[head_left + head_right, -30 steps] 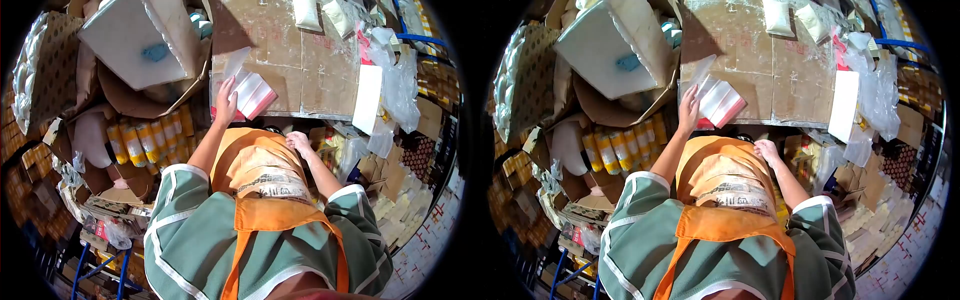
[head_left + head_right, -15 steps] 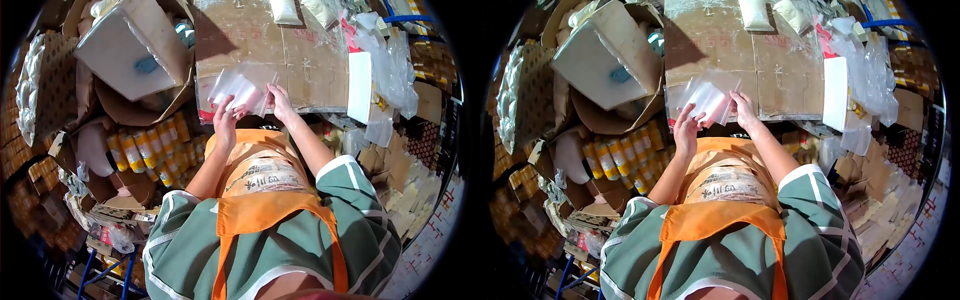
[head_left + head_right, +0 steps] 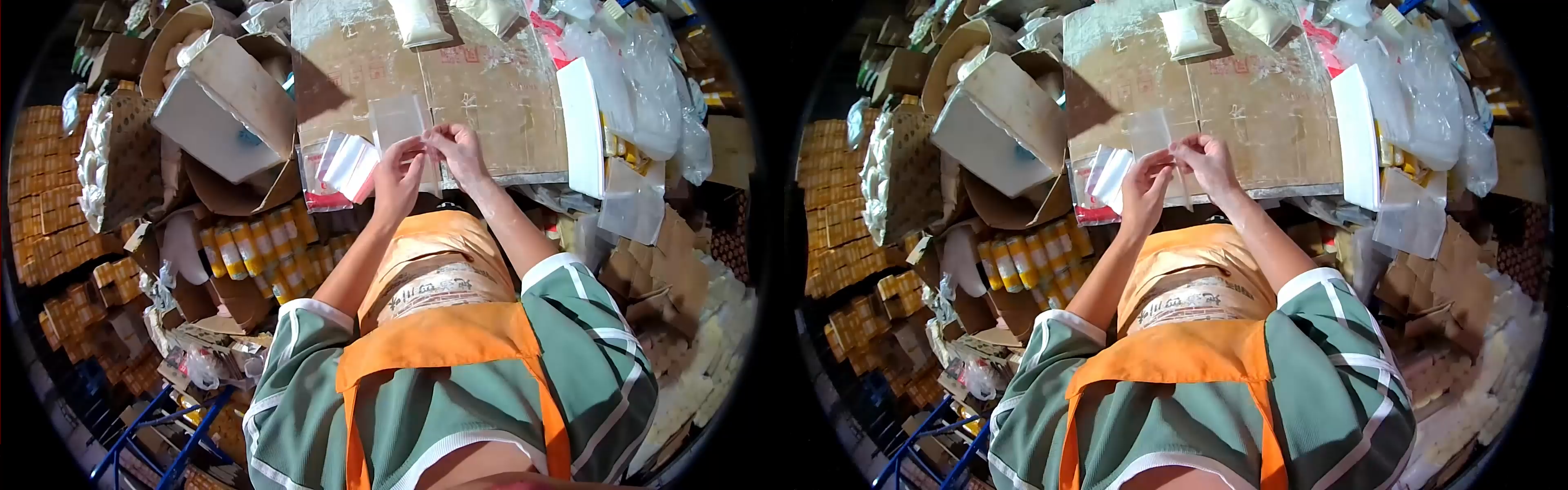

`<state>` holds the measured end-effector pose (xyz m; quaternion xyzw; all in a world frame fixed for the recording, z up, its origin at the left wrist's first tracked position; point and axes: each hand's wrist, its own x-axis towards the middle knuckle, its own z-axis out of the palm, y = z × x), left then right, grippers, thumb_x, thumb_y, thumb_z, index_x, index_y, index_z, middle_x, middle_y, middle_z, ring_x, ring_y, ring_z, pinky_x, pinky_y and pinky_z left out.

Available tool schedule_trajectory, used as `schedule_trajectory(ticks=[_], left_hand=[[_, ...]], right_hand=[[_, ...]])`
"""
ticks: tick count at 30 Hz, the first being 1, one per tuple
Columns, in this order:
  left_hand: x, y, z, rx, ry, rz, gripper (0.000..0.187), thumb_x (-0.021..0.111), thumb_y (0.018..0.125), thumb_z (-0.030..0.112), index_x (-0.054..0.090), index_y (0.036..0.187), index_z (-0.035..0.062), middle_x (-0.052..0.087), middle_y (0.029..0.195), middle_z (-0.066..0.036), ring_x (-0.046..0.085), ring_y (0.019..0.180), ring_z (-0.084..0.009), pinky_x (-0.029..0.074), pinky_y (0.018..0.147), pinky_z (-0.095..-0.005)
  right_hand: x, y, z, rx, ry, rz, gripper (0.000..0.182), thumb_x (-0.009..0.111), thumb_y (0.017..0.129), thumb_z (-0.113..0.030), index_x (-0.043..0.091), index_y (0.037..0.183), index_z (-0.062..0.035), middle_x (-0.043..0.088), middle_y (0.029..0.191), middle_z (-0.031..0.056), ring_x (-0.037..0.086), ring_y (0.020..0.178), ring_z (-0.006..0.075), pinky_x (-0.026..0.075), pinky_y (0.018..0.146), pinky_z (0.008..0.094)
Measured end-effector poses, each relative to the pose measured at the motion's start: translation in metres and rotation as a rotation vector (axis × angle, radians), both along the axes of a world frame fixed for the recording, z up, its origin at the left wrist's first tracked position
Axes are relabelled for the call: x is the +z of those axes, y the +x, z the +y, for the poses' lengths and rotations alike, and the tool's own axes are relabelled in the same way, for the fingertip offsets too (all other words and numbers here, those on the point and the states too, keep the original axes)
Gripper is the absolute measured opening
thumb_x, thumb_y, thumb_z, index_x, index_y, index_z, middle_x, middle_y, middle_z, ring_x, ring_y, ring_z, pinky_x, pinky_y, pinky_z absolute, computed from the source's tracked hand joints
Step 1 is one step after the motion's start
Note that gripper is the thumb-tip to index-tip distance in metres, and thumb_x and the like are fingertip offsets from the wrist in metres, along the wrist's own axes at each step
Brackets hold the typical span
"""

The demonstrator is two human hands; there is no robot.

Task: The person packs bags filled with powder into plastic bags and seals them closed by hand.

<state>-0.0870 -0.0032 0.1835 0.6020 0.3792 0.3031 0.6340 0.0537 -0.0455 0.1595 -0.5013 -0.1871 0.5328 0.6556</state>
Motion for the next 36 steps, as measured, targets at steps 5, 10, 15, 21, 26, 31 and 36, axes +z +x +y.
schedule_trajectory(ticks=[5,10,15,21,26,31,36], left_hand=[[0.015,0.047,-0.044,0.069,-0.205,-0.141,0.028,0.055,0.093,0.009,0.055,0.112,-0.0114,0.063,0.103,-0.014,0.063,0.092,-0.0187,0.054,0.082,-0.0322],[0.021,0.070,-0.069,0.033,-0.290,-0.155,0.021,0.058,0.092,0.010,0.061,0.101,-0.0087,0.066,0.091,-0.013,0.065,0.082,-0.0174,0.056,0.076,-0.0305],[0.018,0.086,-0.080,-0.057,-0.359,-0.122,0.018,0.059,0.092,0.009,0.062,0.095,-0.0077,0.066,0.085,-0.011,0.065,0.074,-0.0160,0.055,0.068,-0.0265],[0.021,0.095,-0.086,-0.114,-0.441,-0.174,0.015,0.063,0.090,0.011,0.063,0.089,-0.0035,0.065,0.079,-0.007,0.061,0.068,-0.0113,0.050,0.062,-0.0240],[0.020,0.091,-0.087,-0.154,-0.407,-0.189,0.014,0.062,0.091,0.014,0.063,0.087,0.0000,0.065,0.078,-0.004,0.059,0.068,-0.0092,0.047,0.063,-0.0224],[0.013,0.074,-0.084,-0.108,-0.326,-0.178,0.014,0.060,0.092,0.013,0.060,0.088,-0.0006,0.063,0.079,-0.004,0.058,0.070,-0.0096,0.046,0.064,-0.0222],[0.013,0.051,-0.066,-0.138,-0.187,-0.048,0.006,0.053,0.090,0.005,0.052,0.087,0.0001,0.058,0.078,-0.005,0.056,0.072,-0.0119,0.047,0.067,-0.0250]], right_hand=[[0.019,0.043,-0.047,0.139,0.133,-0.140,0.013,0.069,0.083,-0.009,0.063,0.090,0.0005,0.064,0.076,0.0023,0.062,0.072,0.0089,0.050,0.064,0.0224],[0.029,0.072,-0.086,0.228,0.198,-0.493,0.011,0.065,0.077,0.004,0.060,0.086,-0.0004,0.064,0.075,0.0016,0.061,0.072,0.0069,0.051,0.067,0.0236],[0.025,0.091,-0.109,0.146,0.245,-0.551,0.026,0.071,0.070,-0.002,0.050,0.085,-0.0031,0.057,0.071,-0.0009,0.054,0.065,0.0058,0.048,0.061,0.0233],[0.038,0.094,-0.125,0.188,0.193,-0.545,0.033,0.073,0.070,-0.002,0.049,0.092,-0.0053,0.053,0.078,-0.0011,0.053,0.070,0.0058,0.048,0.067,0.0225],[0.032,0.095,-0.130,0.205,0.191,-0.390,0.019,0.068,0.077,-0.005,0.062,0.095,0.0019,0.067,0.080,0.0062,0.063,0.075,0.0103,0.053,0.072,0.0266],[0.032,0.089,-0.118,0.289,0.070,-0.160,0.012,0.065,0.084,-0.006,0.066,0.091,0.0039,0.069,0.083,0.0078,0.065,0.078,0.0107,0.053,0.072,0.0268],[0.023,0.072,-0.094,0.448,0.056,-0.664,0.009,0.063,0.081,-0.008,0.063,0.080,0.0004,0.065,0.068,0.0064,0.058,0.061,0.0096,0.048,0.059,0.0276]])
